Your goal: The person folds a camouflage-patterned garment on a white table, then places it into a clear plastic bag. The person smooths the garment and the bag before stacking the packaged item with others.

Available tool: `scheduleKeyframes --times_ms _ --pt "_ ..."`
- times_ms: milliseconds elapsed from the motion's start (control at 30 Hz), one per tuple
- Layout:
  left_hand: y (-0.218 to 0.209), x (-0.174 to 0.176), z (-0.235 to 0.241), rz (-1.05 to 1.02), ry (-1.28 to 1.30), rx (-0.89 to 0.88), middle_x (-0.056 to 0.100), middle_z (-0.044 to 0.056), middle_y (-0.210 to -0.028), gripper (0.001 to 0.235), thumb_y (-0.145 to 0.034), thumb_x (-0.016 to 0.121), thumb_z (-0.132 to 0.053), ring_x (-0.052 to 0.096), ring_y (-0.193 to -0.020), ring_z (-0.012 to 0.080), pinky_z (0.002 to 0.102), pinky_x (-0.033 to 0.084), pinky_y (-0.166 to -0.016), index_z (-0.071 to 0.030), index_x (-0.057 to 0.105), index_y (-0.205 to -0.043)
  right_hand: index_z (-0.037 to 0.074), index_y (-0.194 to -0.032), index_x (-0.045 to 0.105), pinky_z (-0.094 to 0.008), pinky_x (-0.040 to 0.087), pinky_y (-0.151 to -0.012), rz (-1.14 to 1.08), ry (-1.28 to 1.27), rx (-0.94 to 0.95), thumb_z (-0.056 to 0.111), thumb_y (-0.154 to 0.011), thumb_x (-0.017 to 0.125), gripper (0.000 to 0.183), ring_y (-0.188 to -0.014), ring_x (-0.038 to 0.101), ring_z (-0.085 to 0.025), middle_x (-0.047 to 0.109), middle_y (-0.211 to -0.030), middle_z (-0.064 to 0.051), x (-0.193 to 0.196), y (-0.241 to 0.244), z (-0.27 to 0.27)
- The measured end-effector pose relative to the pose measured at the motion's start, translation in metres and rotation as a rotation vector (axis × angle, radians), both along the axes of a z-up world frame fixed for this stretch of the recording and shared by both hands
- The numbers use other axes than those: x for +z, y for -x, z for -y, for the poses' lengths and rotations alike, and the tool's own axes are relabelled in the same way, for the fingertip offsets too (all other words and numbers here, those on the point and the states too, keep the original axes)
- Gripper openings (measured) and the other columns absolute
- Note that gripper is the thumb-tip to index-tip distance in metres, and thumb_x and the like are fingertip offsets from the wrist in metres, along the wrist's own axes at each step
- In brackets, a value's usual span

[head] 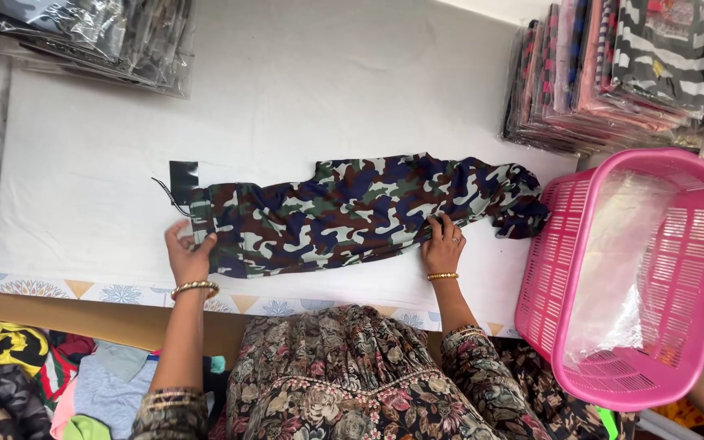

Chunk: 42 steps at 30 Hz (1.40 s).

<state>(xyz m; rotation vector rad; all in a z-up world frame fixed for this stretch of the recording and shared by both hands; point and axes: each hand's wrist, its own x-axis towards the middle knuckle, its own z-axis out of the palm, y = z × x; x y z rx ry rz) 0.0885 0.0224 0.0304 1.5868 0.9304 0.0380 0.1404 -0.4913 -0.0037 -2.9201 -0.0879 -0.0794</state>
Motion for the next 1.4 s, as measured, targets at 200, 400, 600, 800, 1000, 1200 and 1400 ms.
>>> scheduleKeyframes --times_ms 200,400,600,800,1000,1200,1400 --pt "0.048 -0.077 -0.015 -0.166 -0.544 -0.307 0.060 0.016 -0.104 0.043 -0.084 0.085 -0.036 0.061 -0.095 0.0324 0.043 0.050 -0.085 -0.003 0.069 -0.104 0.017 -0.140 0.060 -0.048 0.030 -0.113 -0.010 0.028 -0.053 0.006 -0.078 0.064 0.063 -0.133 0.046 -0.033 0.051 -0.149 -0.010 -0.004 0.008 -0.005" --pt "0.044 -0.048 -0.009 -0.181 -0.399 -0.375 0.069 0.014 -0.092 0.049 -0.083 0.079 -0.051 0.068 -0.084 0.0308 0.042 0.052 -0.077 -0.003 0.074 -0.091 0.015 -0.136 0.063 -0.049 0.032 -0.114 0.071 -0.004 -0.024 0.005 -0.079 0.064 0.057 -0.129 0.050 -0.032 0.054 -0.146 -0.011 -0.012 0.011 -0.002" --pt "-0.079 0.006 -0.019 0.038 -0.430 -0.352 0.071 0.011 -0.072 0.050 -0.089 0.078 -0.053 0.064 -0.062 0.0203 0.037 0.049 -0.061 -0.003 0.075 -0.083 0.012 -0.117 0.069 -0.046 0.043 -0.094 0.117 -0.057 0.013 0.005 -0.083 0.064 0.035 -0.113 0.057 -0.032 0.064 -0.126 -0.009 0.003 -0.022 0.009" --pt "-0.163 0.120 -0.019 0.385 -0.186 -0.171 0.058 -0.008 -0.065 0.045 -0.098 0.080 -0.040 0.042 -0.062 0.0017 0.026 0.035 -0.054 -0.002 0.071 -0.076 0.006 -0.116 0.065 -0.047 0.050 -0.093 0.434 -0.151 -0.087 -0.002 -0.094 0.061 0.024 -0.106 0.060 -0.037 0.065 -0.109 -0.015 0.023 -0.069 0.049" --pt "-0.144 0.129 -0.082 0.278 -0.449 -0.265 0.037 -0.005 -0.061 0.065 -0.104 0.082 -0.042 0.031 -0.062 0.0055 0.031 0.027 -0.052 0.002 0.052 -0.068 0.000 -0.115 0.062 -0.048 0.048 -0.096 0.556 -0.215 0.053 -0.008 -0.086 0.059 0.030 -0.107 0.059 -0.038 0.065 -0.112 -0.018 0.071 -0.070 0.029" --pt "-0.090 0.018 -0.166 -0.103 -0.425 -0.202 0.039 0.000 -0.060 0.074 -0.100 0.084 -0.050 0.031 -0.060 0.0128 0.036 0.026 -0.053 0.007 0.055 -0.062 0.008 -0.109 0.066 -0.046 0.048 -0.089 0.150 -0.157 0.119 0.000 -0.085 0.067 0.026 -0.104 0.061 -0.033 0.065 -0.107 -0.012 -0.001 -0.021 -0.018" --pt "-0.056 -0.008 -0.163 -0.406 -0.077 -0.127 0.072 0.002 -0.087 0.040 -0.080 0.089 -0.036 0.065 -0.074 0.0122 0.032 0.055 -0.065 -0.004 0.073 -0.099 0.009 -0.105 0.070 -0.045 0.046 -0.085 0.128 -0.118 0.038 -0.001 -0.077 0.065 0.030 -0.106 0.058 -0.033 0.065 -0.114 -0.010 -0.001 -0.017 -0.042"
